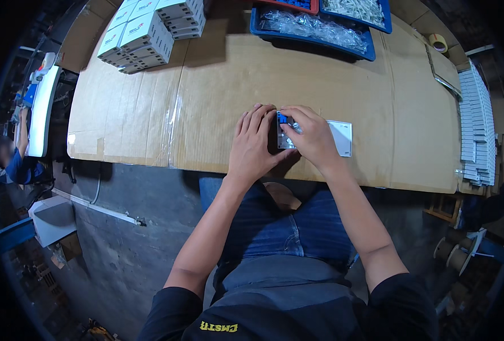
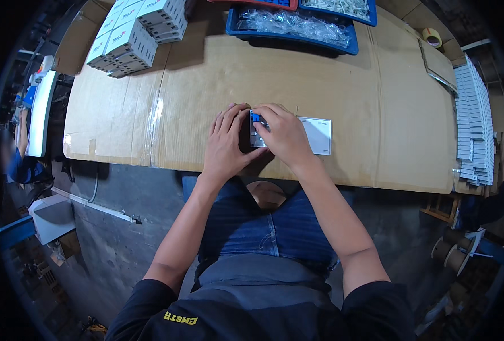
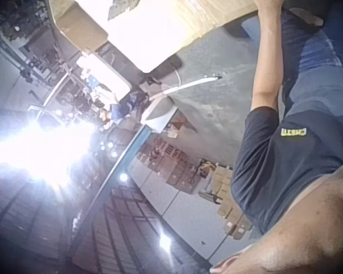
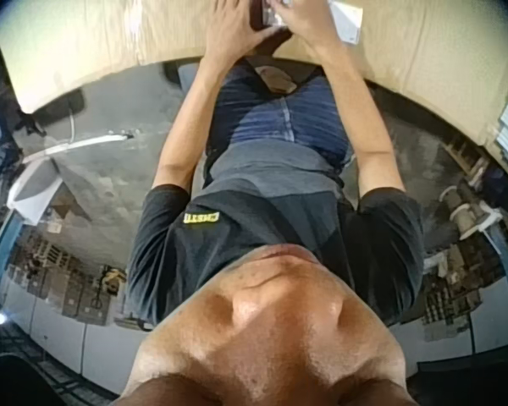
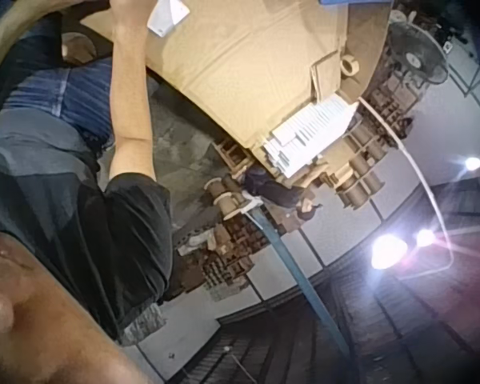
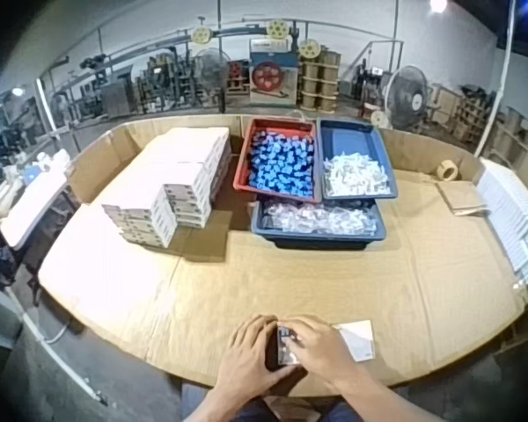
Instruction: The worker is assembling small electronic components, specifically placing small connectors and internal parts into a white housing and then closing the housing with a lid.
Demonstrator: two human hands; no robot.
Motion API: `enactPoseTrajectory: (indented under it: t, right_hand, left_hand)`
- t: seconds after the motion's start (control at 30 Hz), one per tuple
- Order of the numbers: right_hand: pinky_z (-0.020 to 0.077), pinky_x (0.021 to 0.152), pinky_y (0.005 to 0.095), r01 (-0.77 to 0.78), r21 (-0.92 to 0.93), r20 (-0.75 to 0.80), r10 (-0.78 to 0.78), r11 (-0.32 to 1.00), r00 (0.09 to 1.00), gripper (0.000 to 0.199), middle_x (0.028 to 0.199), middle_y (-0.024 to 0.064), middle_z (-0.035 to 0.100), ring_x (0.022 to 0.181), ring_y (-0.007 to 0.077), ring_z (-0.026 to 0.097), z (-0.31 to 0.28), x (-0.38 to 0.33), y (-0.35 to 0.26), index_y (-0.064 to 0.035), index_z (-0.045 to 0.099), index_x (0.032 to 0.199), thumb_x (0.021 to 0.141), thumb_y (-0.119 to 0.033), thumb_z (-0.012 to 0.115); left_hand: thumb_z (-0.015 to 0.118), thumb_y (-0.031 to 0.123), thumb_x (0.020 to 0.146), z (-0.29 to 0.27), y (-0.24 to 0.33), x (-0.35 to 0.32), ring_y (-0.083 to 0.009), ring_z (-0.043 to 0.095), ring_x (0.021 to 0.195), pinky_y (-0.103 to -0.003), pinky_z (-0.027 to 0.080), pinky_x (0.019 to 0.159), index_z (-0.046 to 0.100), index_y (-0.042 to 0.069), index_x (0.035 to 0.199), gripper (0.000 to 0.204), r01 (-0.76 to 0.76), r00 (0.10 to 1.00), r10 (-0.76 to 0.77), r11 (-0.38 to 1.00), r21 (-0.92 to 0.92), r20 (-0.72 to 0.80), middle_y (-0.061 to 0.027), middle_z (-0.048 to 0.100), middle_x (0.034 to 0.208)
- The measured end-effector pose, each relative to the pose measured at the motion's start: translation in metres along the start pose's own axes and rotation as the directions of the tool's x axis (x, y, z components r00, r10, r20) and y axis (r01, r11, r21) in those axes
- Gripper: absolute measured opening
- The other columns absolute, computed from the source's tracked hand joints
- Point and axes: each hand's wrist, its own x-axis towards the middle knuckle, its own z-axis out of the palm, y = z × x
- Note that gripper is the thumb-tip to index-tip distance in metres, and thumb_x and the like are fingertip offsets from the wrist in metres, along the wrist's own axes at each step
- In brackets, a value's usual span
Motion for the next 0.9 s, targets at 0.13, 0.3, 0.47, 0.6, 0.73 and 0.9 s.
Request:
enactPoseTrajectory:
  t: [0.13, 0.3, 0.47, 0.6, 0.73, 0.9]
  right_hand:
    - [0.0560, 0.097, 0.0396, 0.085, -0.088, -0.053, -0.090, 0.992, 0.995, 0.027, 0.126, 0.0131, 0.072, 0.117, 0.0310, 0.068, 0.006, -0.006, 0.007, 0.0002, 0.073, 0.116, 0.091, -0.009, 0.072]
    - [0.0540, 0.103, 0.0391, 0.152, -0.202, -0.042, -0.163, 0.967, 0.986, 0.031, 0.129, 0.0121, 0.071, 0.124, 0.0287, 0.065, 0.007, -0.010, 0.010, 0.0006, 0.073, 0.120, 0.091, -0.010, 0.072]
    - [0.0484, 0.112, 0.0462, 0.204, -0.290, 0.012, -0.209, 0.935, 0.978, 0.032, 0.134, 0.0123, 0.068, 0.133, 0.0295, 0.060, 0.001, -0.013, 0.005, 0.0008, 0.072, 0.122, 0.093, -0.012, 0.070]
    - [0.0366, 0.119, 0.0575, 0.199, -0.373, 0.099, -0.174, 0.906, 0.980, 0.038, 0.146, 0.0113, 0.061, 0.142, 0.0300, 0.050, -0.002, -0.017, -0.003, 0.0009, 0.070, 0.128, 0.094, -0.015, 0.067]
    - [0.0268, 0.122, 0.0632, 0.208, -0.451, 0.162, -0.149, 0.868, 0.975, 0.042, 0.154, 0.0093, 0.055, 0.146, 0.0296, 0.045, -0.006, -0.019, -0.006, 0.0008, 0.067, 0.133, 0.096, -0.018, 0.064]
    - [0.0231, 0.123, 0.0653, 0.208, -0.473, 0.195, -0.129, 0.856, 0.972, 0.046, 0.156, 0.0084, 0.053, 0.149, 0.0293, 0.042, -0.005, -0.017, -0.008, 0.0005, 0.066, 0.136, 0.100, -0.027, 0.061]
  left_hand:
    - [0.086, 0.044, 0.075, 0.000, 0.000, 0.001, -0.0326, 0.042, 0.147, -0.051, 0.029, 0.125, 0.051, 0.007, 0.145, 0.087, 0.001, 1.000, -0.001, 1.000, 0.002, 0.003, -0.0095, 0.050, 0.151]
    - [0.087, 0.041, 0.074, -0.001, 0.001, 0.000, -0.0330, 0.041, 0.148, -0.051, 0.029, 0.125, 0.050, 0.008, 0.145, 0.087, -0.002, 1.000, 0.002, 1.000, -0.006, 0.020, -0.0102, 0.049, 0.152]
    - [0.087, 0.039, 0.074, 0.001, 0.000, 0.001, -0.0332, 0.040, 0.148, -0.051, 0.028, 0.126, 0.050, 0.008, 0.145, 0.086, -0.012, 1.000, 0.012, 1.000, -0.008, 0.008, -0.0110, 0.049, 0.152]
    - [0.086, 0.038, 0.074, -0.001, -0.002, 0.000, -0.0330, 0.039, 0.149, -0.050, 0.028, 0.126, 0.050, 0.008, 0.146, 0.086, -0.007, 1.000, 0.007, 1.000, 0.002, 0.023, -0.0116, 0.048, 0.153]
    - [0.083, 0.040, 0.077, 0.000, -0.001, 0.001, -0.0332, 0.040, 0.148, -0.050, 0.028, 0.126, 0.050, 0.003, 0.144, 0.083, -0.025, 0.999, 0.024, 1.000, 0.006, 0.025, -0.0144, 0.049, 0.151]
    - [0.082, 0.039, 0.078, -0.003, 0.000, 0.003, -0.0332, 0.039, 0.148, -0.050, 0.028, 0.126, 0.050, 0.002, 0.145, 0.082, -0.019, 0.999, 0.018, 1.000, 0.015, 0.032, -0.0151, 0.048, 0.151]
